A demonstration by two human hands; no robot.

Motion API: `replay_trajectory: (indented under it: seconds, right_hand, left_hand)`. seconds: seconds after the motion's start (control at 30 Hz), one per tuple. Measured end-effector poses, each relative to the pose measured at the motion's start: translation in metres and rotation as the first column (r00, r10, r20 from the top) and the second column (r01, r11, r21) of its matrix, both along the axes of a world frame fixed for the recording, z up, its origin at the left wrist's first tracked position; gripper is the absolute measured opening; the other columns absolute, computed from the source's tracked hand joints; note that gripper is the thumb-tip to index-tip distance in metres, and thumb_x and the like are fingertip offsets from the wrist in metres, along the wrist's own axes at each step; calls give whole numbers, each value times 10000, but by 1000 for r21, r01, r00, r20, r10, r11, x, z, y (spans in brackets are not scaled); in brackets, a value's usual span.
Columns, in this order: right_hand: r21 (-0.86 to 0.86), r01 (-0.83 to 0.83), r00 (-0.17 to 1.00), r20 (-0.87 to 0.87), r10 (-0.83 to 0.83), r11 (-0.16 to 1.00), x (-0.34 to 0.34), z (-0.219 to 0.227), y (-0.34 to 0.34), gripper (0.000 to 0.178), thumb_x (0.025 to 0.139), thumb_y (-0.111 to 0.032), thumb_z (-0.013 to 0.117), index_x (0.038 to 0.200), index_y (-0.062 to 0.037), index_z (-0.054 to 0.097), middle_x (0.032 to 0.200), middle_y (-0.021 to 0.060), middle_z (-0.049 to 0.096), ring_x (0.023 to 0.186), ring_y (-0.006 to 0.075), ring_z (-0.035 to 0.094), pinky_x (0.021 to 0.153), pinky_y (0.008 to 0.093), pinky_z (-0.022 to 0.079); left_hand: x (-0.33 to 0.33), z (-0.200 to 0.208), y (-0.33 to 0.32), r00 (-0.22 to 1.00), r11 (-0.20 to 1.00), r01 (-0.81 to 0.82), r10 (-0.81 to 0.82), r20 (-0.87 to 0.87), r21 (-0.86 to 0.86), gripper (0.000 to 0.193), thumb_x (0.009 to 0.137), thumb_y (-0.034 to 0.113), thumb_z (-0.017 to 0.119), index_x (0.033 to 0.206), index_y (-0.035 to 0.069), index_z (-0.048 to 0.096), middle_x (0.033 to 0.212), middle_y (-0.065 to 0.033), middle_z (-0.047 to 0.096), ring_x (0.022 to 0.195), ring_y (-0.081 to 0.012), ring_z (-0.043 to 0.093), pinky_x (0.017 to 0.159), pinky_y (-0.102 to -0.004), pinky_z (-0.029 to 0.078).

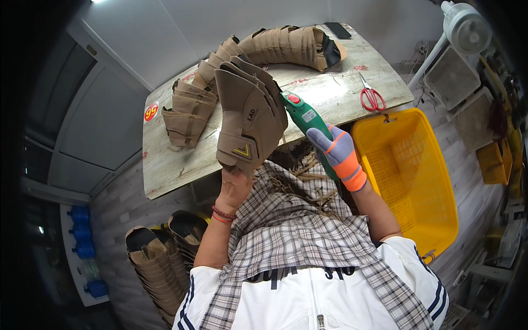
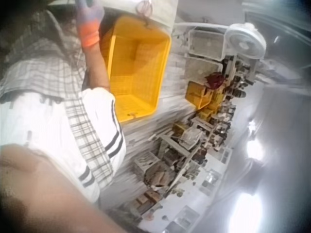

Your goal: The person uses a rotary cutting tool to trim the edges of multiple brown shoe uppers on a work table. After trimming, the person uses scissors to cut the interior lining of one shoe upper. Trimmed pieces fall onto the table and into a yellow bin.

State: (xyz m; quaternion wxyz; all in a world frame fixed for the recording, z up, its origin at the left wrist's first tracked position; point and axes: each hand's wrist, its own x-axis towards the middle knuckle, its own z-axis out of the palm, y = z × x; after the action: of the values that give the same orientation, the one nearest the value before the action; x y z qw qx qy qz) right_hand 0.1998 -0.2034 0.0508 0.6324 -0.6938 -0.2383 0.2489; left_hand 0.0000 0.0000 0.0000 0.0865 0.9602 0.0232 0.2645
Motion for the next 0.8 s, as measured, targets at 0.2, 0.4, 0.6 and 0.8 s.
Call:
replay_trajectory:
  seconds: [0.2, 0.4, 0.6, 0.8]
  right_hand:
    - [65, 67, 997, -30, -65, 996, 21, 10, 4, 462, 829, -481, 722, 832, -28, 626, 583, 4, 556, 481, 79, 529, 448, 242, 400]
    - [49, 180, 981, -87, -175, 982, 50, -18, -28, 294, 847, -297, 736, 844, -39, 594, 591, 14, 562, 481, 100, 522, 482, 238, 400]
    - [56, 202, 966, -175, -189, 978, 46, -28, -48, 327, 805, -235, 778, 938, -11, 581, 704, -1, 574, 574, 69, 522, 519, 226, 431]
    - [-7, 150, 985, -83, -150, 989, 37, -30, -47, 350, 801, -306, 786, 936, -29, 620, 664, -8, 586, 562, 68, 526, 529, 239, 447]
  left_hand:
    - [11, 17, 0, 998, 998, 59, -59, 9, -2, 305, 816, 12, 582, 1115, 26, 644, 1086, -239, 626, 1004, -441, 561, 899, -501, 431]
    - [57, 35, 21, 996, 993, -8, 18, 82, -115, 318, 748, 60, 690, 1034, -68, 634, 1028, -260, 592, 967, -451, 528, 856, -510, 415]
    - [93, 54, 36, 995, 851, -97, 104, -16, -516, 218, 816, 108, 684, 990, -23, 684, 832, -185, 670, 745, -318, 620, 724, -382, 477]
    - [68, 91, 59, 965, 130, 107, 227, 135, -986, 302, 884, 112, 659, 1150, -24, 617, 1078, -90, 676, 931, -173, 644, 825, -323, 523]
